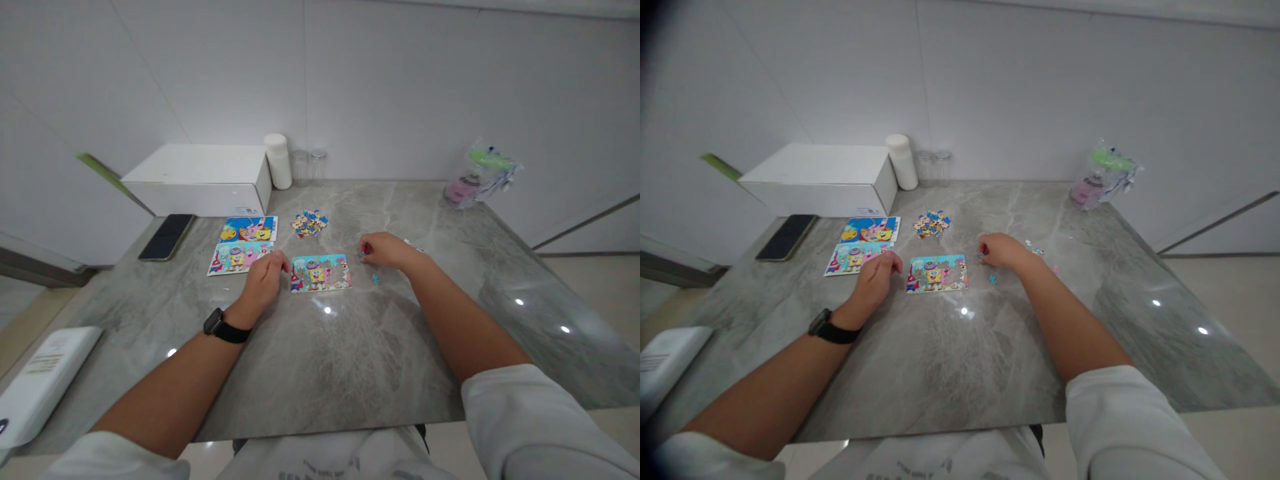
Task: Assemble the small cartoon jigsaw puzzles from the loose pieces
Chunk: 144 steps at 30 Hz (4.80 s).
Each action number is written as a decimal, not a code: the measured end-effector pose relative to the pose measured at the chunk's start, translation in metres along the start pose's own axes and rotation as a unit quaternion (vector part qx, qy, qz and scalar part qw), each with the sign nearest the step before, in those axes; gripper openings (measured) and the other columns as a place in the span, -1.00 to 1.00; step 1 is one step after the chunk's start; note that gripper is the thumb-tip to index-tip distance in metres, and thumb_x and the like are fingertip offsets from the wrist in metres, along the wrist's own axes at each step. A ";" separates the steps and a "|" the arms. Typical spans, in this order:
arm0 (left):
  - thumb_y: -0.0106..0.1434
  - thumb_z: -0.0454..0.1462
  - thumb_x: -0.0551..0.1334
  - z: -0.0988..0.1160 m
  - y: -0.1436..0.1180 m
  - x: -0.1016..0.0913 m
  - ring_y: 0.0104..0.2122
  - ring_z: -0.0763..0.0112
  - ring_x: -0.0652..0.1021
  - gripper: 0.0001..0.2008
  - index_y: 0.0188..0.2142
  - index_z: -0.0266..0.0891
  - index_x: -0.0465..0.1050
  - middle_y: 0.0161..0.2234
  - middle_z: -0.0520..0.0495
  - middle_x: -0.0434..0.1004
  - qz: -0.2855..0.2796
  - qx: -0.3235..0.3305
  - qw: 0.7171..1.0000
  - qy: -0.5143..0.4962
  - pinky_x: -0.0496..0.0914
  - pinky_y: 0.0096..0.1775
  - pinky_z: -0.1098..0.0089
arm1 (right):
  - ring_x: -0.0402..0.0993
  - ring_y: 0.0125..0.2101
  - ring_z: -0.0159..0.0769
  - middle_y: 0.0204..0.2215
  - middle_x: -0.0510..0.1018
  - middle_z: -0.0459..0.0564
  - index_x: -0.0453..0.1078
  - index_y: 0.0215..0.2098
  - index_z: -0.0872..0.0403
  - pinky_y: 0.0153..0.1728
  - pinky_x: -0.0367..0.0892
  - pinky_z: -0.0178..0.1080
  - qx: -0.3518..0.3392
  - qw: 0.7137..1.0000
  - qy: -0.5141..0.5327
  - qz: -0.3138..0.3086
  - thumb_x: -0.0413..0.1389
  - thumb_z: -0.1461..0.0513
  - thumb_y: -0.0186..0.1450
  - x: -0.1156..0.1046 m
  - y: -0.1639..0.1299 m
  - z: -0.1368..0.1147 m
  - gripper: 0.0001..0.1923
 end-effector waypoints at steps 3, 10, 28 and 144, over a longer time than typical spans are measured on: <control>0.54 -0.04 -0.08 0.000 0.000 0.001 -0.35 0.31 0.51 -0.48 -0.44 -0.16 0.44 -0.41 -0.04 0.55 0.000 -0.005 1.000 -0.001 0.39 -0.18 0.30 | 0.50 -0.33 -0.27 -0.34 0.64 -0.05 0.51 -0.26 0.03 -0.33 0.23 -0.28 -0.011 0.999 0.049 0.013 0.30 0.25 0.23 -0.004 -0.002 -0.002 -0.89; 0.55 0.01 -0.10 -0.003 -0.001 0.001 -0.32 0.30 0.52 -0.44 -0.41 -0.17 0.48 -0.39 -0.05 0.57 0.001 -0.003 1.000 0.000 0.39 -0.17 0.29 | 0.48 -0.37 -0.30 -0.40 0.59 -0.09 0.51 -0.25 0.03 -0.30 0.35 -0.27 -0.046 0.953 0.297 0.040 0.24 0.15 0.21 -0.014 -0.005 -0.023 -0.83; 0.44 -0.13 0.15 0.013 0.001 0.006 -0.30 0.30 0.51 -0.75 -0.33 -0.18 0.45 -0.35 -0.04 0.53 -0.029 0.053 0.998 0.011 0.38 -0.18 0.30 | 0.53 -0.33 -0.28 -0.35 0.64 -0.04 0.58 -0.21 0.05 -0.25 0.39 -0.24 -0.109 0.923 0.346 0.126 0.26 0.10 0.25 -0.057 0.004 -0.088 -0.78; 0.24 -0.35 0.26 -0.003 0.007 -0.002 0.00 0.16 0.53 -0.79 -0.11 -0.15 0.51 -0.08 -0.12 0.54 -0.090 0.105 0.978 0.154 0.42 0.12 0.10 | 0.50 -0.42 -0.35 -0.43 0.63 -0.13 0.56 -0.21 0.07 -0.35 0.26 -0.33 -0.164 0.959 0.215 -0.087 0.17 0.32 0.21 0.015 0.041 -0.133 -0.81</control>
Point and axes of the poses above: each hand's wrist, its own y-axis towards the middle knuckle, its own x-axis out of the palm, z = x × y, the point moved 3 cm from there along y, towards the middle knuckle
